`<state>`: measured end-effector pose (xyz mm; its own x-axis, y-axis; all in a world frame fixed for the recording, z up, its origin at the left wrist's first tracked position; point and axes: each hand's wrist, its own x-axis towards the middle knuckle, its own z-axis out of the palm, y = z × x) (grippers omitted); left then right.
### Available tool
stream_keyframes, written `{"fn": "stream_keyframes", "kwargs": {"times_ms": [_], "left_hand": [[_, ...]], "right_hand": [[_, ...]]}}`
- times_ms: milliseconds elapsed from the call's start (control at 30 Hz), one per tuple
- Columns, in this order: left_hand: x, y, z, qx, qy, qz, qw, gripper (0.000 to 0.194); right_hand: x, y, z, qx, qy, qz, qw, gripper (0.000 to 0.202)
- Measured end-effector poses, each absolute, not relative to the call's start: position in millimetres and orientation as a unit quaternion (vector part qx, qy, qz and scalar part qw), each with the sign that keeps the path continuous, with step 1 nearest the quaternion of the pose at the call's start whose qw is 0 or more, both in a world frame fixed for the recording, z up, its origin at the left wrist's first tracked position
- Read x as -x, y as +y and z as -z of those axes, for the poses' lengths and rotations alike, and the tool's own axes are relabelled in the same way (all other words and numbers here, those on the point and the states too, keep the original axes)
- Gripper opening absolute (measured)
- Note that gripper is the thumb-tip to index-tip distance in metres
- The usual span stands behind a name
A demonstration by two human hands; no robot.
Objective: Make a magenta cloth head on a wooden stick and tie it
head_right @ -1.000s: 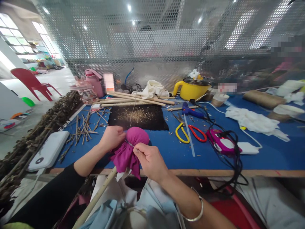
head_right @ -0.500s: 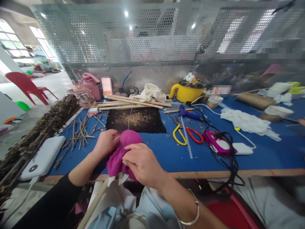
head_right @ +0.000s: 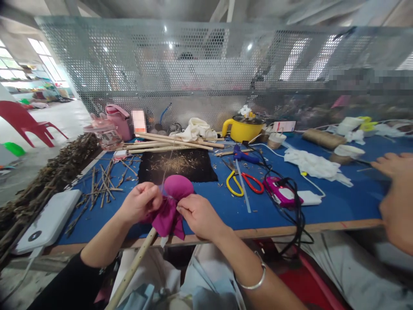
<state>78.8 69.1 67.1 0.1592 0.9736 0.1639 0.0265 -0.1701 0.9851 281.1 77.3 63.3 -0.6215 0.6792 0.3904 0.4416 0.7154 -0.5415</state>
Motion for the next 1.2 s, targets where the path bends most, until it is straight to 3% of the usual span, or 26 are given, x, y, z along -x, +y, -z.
{"fn": "stream_keyframes", "kwargs": {"times_ms": [67, 233, 400, 533, 600, 700, 800, 1100, 1200], "left_hand": [[-85.3, 69.1, -66.4, -0.645, 0.452, -0.421, 0.451, 0.049], [-94.0, 77.8, -63.9, -0.785, 0.513, -0.266, 0.224, 0.046], [-90.9, 81.6, -62.4, -0.805, 0.519, -0.222, 0.182, 0.040], [-89.9, 79.1, -63.3, -0.817, 0.496, -0.214, 0.200, 0.020], [-90.9, 76.5, -62.5, -0.786, 0.497, -0.261, 0.256, 0.022], [-92.7, 72.0, -57.3, -0.667, 0.520, -0.378, 0.377, 0.041], [-94.5, 67.5, -50.3, -0.563, 0.529, -0.456, 0.442, 0.050], [-96.4, 51.3, -51.4, -0.499, 0.506, -0.541, 0.450, 0.052], [-89.3, 55.7, -58.9, -0.487, 0.516, -0.537, 0.456, 0.054]], "right_hand": [[-282.2, 81.8, -58.8, 0.345, -0.859, -0.224, 0.304, 0.025], [-288.5, 90.7, -55.0, 0.394, -0.813, -0.286, 0.320, 0.031], [-278.9, 83.0, -73.0, 0.349, -0.778, -0.364, 0.375, 0.026], [-256.5, 73.6, -84.7, 0.228, -0.865, -0.213, 0.393, 0.021], [-249.8, 72.6, -81.8, 0.221, -0.867, -0.159, 0.417, 0.018], [-247.4, 75.3, -69.9, 0.286, -0.806, -0.184, 0.484, 0.031], [-245.9, 78.0, -59.7, 0.337, -0.787, -0.209, 0.473, 0.042], [-233.7, 75.4, -56.4, 0.359, -0.839, -0.203, 0.354, 0.028], [-234.5, 75.6, -55.0, 0.371, -0.809, -0.255, 0.377, 0.017]]}}
